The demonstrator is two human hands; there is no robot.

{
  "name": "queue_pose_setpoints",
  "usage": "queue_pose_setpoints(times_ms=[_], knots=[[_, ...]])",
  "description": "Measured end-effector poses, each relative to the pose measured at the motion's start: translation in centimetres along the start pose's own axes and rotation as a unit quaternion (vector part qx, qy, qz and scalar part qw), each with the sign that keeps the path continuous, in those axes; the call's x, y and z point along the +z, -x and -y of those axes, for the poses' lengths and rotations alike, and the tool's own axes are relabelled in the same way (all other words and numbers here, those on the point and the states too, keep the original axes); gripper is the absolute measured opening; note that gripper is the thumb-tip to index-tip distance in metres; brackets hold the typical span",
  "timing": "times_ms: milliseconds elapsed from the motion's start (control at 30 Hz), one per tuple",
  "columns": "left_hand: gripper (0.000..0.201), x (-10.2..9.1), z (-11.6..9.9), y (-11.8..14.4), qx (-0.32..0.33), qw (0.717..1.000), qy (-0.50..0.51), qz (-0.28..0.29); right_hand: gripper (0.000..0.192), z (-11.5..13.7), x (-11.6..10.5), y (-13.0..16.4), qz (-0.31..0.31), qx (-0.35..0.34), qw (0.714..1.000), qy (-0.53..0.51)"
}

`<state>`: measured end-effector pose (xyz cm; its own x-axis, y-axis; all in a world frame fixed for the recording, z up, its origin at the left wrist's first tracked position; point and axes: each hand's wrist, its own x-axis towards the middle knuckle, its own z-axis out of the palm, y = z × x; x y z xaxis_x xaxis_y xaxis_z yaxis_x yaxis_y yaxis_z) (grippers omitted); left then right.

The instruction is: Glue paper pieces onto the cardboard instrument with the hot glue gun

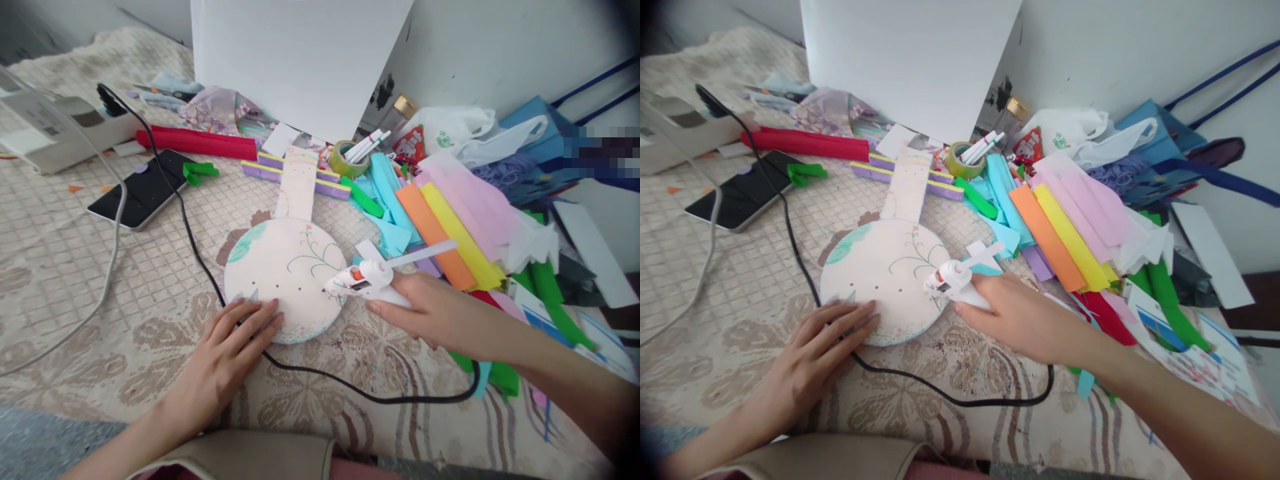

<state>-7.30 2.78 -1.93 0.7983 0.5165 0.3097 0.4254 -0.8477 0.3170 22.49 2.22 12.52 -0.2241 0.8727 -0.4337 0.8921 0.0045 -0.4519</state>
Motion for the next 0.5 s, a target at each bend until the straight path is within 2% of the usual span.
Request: queue_pose_setpoints(times_ms=[267,500], knots=[[0.050,0.06,-0.04,-0.02,-0.002,1.000,0.006,0.004,0.025,-0.05,-0.35,-0.63,0.007,-0.037,0.999,0.036],[0.049,-0.03,-0.02,0.18,0.000,1.000,0.007,0.003,0.025,-0.17,-0.24,-0.98,0.029,-0.035,0.997,0.056]])
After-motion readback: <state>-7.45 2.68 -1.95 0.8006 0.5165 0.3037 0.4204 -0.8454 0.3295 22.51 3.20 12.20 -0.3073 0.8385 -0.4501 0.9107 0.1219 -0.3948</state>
